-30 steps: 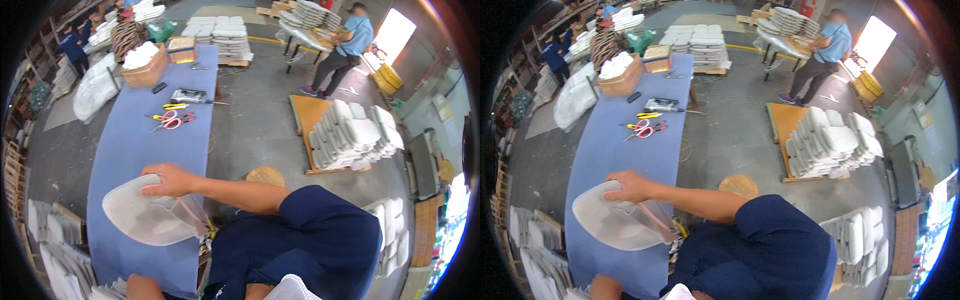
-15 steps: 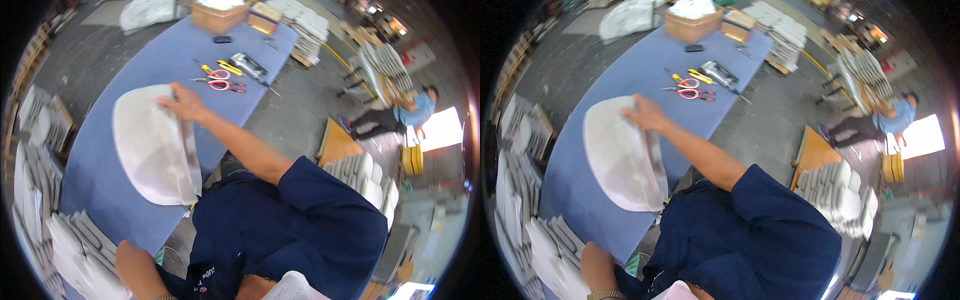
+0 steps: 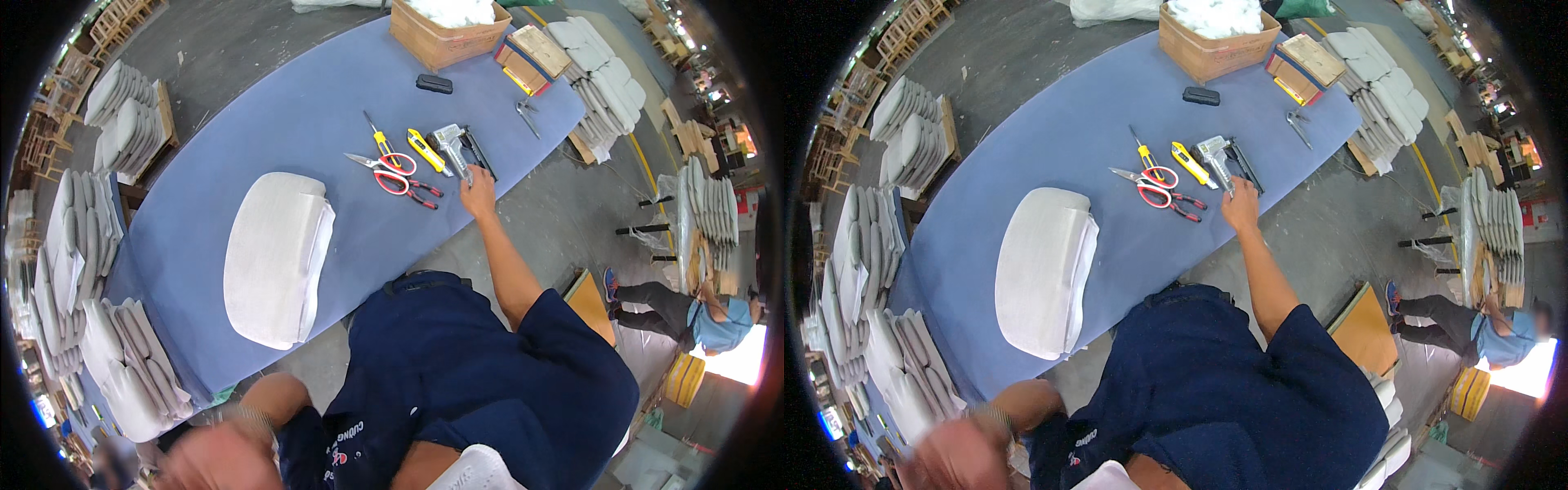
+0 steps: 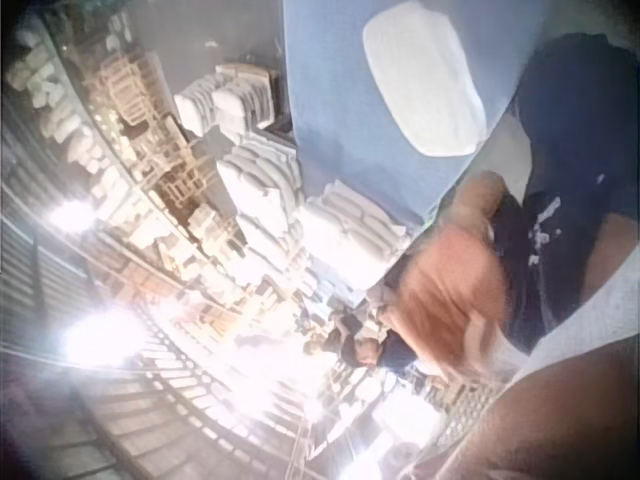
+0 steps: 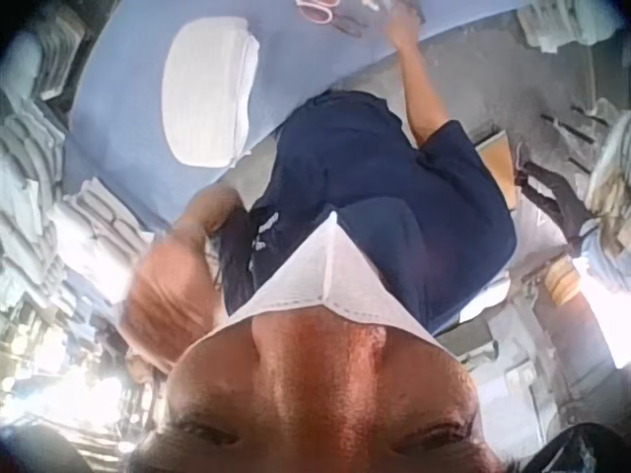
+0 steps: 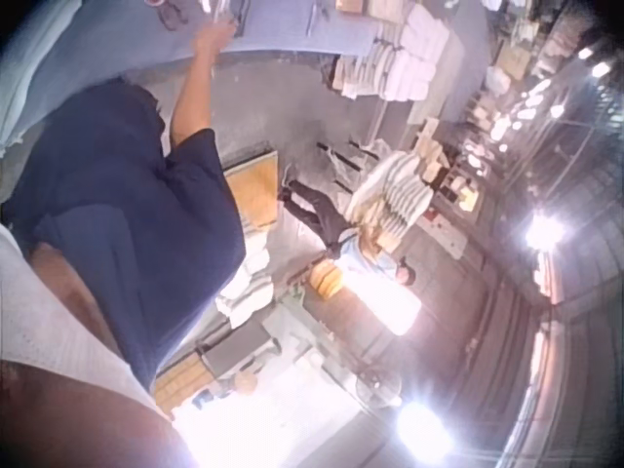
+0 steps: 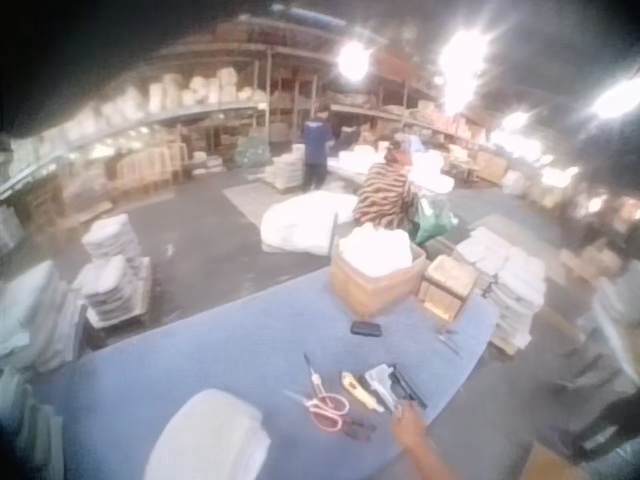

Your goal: The person assembles cushion covers by inserting foam inserts, aligning edges, and securing them with a staple gun. They trim excess fabric with scissors and stack the finished cushions on a nearby table.

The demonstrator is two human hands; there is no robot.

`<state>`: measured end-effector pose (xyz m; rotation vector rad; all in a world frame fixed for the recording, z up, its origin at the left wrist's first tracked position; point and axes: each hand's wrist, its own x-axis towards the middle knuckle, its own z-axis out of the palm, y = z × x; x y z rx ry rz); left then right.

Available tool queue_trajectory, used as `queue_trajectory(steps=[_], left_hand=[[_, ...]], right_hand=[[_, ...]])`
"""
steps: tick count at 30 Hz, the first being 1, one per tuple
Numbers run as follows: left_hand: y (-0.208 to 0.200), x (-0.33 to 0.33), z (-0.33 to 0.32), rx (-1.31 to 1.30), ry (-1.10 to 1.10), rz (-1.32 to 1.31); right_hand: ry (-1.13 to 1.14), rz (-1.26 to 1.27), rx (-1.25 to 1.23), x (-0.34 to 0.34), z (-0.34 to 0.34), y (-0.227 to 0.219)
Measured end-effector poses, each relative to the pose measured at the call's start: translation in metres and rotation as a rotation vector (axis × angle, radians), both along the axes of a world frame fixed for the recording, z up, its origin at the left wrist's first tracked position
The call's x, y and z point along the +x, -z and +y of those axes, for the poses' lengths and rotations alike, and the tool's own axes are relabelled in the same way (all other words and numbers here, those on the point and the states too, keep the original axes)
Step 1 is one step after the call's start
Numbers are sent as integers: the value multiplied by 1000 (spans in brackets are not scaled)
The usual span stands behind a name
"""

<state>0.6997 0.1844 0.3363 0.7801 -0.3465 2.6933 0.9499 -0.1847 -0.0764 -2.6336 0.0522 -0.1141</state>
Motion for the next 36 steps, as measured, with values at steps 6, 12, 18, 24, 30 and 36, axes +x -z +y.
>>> queue_trajectory(steps=[6, 12, 18, 24, 30, 36], left_hand=[[198, 68, 4, -824, 314, 1702], [351, 33, -63, -996, 615, 2253], [422, 9, -53, -1621, 1261, 2014], [418, 30, -16, -2007, 1434, 1928], [417, 28, -20, -1981, 1384, 1880], [410, 27, -17, -1918, 1488, 1885]], right_hand=[[-141, -110, -120, 28, 3, 22], [-214, -226, -241, 111, -27, 32], [77, -236, -328, 238, -53, -2], [-534, 285, 124, 161, 122, -40], [-811, 182, -459, 71, 198, -44], [-718, 239, -220, 104, 187, -28]])
